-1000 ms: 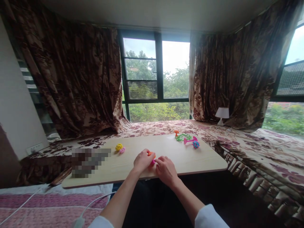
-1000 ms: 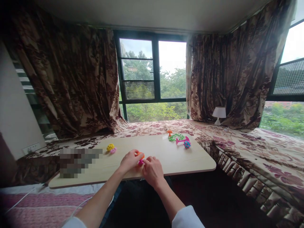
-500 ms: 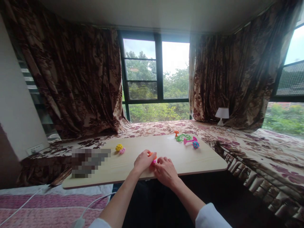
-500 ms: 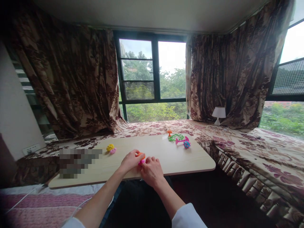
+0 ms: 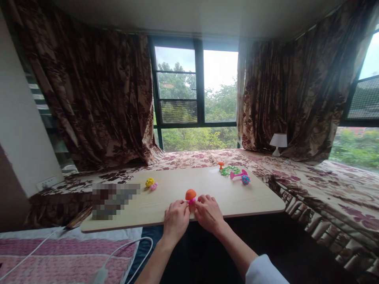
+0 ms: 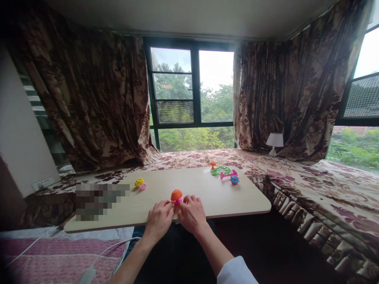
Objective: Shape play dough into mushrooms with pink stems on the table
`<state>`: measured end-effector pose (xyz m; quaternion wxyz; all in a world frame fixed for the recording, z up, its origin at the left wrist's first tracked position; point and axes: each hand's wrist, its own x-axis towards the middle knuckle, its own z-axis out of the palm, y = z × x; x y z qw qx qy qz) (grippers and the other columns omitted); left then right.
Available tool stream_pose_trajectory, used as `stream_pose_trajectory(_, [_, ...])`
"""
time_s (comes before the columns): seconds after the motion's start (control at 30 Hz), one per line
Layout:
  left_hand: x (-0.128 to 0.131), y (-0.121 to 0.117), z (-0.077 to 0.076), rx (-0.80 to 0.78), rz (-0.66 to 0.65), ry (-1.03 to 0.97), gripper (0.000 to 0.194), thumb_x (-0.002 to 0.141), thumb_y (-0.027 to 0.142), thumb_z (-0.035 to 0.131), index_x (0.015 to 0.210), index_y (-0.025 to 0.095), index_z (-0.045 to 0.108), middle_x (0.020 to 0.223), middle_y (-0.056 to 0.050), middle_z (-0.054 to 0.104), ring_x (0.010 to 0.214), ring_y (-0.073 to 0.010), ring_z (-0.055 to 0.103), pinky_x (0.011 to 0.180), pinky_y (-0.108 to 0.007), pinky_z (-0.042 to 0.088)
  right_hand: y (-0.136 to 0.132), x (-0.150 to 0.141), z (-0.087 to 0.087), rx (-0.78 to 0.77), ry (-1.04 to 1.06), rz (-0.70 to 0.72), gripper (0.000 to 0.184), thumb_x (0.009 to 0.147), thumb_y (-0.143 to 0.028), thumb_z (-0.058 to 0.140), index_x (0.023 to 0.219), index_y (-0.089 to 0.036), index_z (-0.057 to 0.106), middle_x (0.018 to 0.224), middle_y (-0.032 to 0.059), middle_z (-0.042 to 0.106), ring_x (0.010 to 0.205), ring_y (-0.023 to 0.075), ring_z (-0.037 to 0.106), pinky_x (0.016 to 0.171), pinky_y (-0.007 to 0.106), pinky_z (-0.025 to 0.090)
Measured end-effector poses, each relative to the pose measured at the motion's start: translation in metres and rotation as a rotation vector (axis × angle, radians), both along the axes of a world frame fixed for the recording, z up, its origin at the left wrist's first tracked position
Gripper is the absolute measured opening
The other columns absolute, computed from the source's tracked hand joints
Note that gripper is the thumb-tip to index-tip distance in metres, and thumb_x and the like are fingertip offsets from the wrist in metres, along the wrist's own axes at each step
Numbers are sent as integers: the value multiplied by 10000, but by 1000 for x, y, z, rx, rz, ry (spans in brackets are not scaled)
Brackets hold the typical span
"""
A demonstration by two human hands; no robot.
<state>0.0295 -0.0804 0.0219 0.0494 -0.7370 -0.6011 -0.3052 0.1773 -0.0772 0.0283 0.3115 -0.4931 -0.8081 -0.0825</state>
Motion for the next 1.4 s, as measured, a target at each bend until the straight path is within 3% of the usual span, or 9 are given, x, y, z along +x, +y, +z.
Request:
stream_pose_trajectory(0.3, [6, -4, 2, 37, 8, 111, 316, 871, 321, 365, 1084, 304, 597, 1016, -63, 560, 965, -222, 469, 820, -352, 326, 5, 1, -6, -54, 124, 26, 154, 795, -256, 547, 907, -273, 652, 947, 31, 582, 886, 200, 488, 798, 343, 342])
stream_pose_trajectory(0.4, [5, -6, 4, 47, 5, 131, 323, 875, 317, 353, 1095, 311, 591, 1008, -60, 558, 961, -219, 468, 827, -348, 326, 13, 4, -7, -77, 226, 5, 199, 843, -209, 489, 989, -230, 623, 980, 42, 579, 900, 180, 521, 805, 331, 387])
stream_pose_trajectory(0.57, [5, -6, 4, 51, 9, 147, 321, 873, 318, 360, 1100, 314, 586, 1015, -58, 557, 960, -216, 468, 842, -350, 325, 37, -4, 7, -100, 336, 42, 314, 884, -243, 483, 1190, -175, 476, 1150, 75, 526, 1002, 202, 529, 839, 396, 436])
stream_pose_trajectory(0.67, [4, -5, 2, 49, 12, 152, 304, 868, 324, 370, 1074, 320, 594, 1015, -52, 556, 954, -216, 468, 845, -357, 323, 50, -14, 18, -128, 325, 113, 294, 871, -277, 514, 1151, -185, 512, 1206, 77, 501, 1051, 217, 509, 872, 426, 427])
stream_pose_trajectory(0.77, [4, -4, 1, 54, 10, 148, 297, 870, 329, 364, 1051, 313, 600, 1003, -51, 560, 955, -214, 469, 846, -356, 322, 58, -18, 21, -176, 297, 155, 229, 872, -283, 515, 1064, -168, 562, 1130, 69, 552, 998, 199, 541, 856, 415, 441])
stream_pose_trajectory(1.13, [-1, -10, -1, 89, -7, 36, 308, 874, 324, 350, 1053, 255, 591, 1044, -49, 590, 987, -203, 492, 886, -323, 327, 62, -10, 24, -256, 273, 201, 230, 879, -299, 506, 1048, -154, 563, 1037, 59, 591, 887, 170, 585, 790, 379, 479])
stream_pose_trajectory(1.3, [-3, 4, -4, 58, 104, -76, 292, 823, 327, 427, 1013, 189, 600, 1076, -89, 593, 1008, -233, 501, 856, -333, 346, 64, 0, 28, -251, 353, 153, 299, 890, -327, 483, 1134, -157, 513, 1036, 63, 587, 866, 172, 594, 766, 376, 491])
stream_pose_trajectory(1.4, [0, 17, -2, 34, 161, -144, 424, 761, 391, 508, 1121, 167, 519, 1071, -109, 594, 987, -257, 517, 811, -355, 361, 63, 22, 24, -247, 391, 111, 280, 897, -316, 472, 1123, -158, 518, 1030, 62, 589, 849, 164, 596, 759, 367, 493])
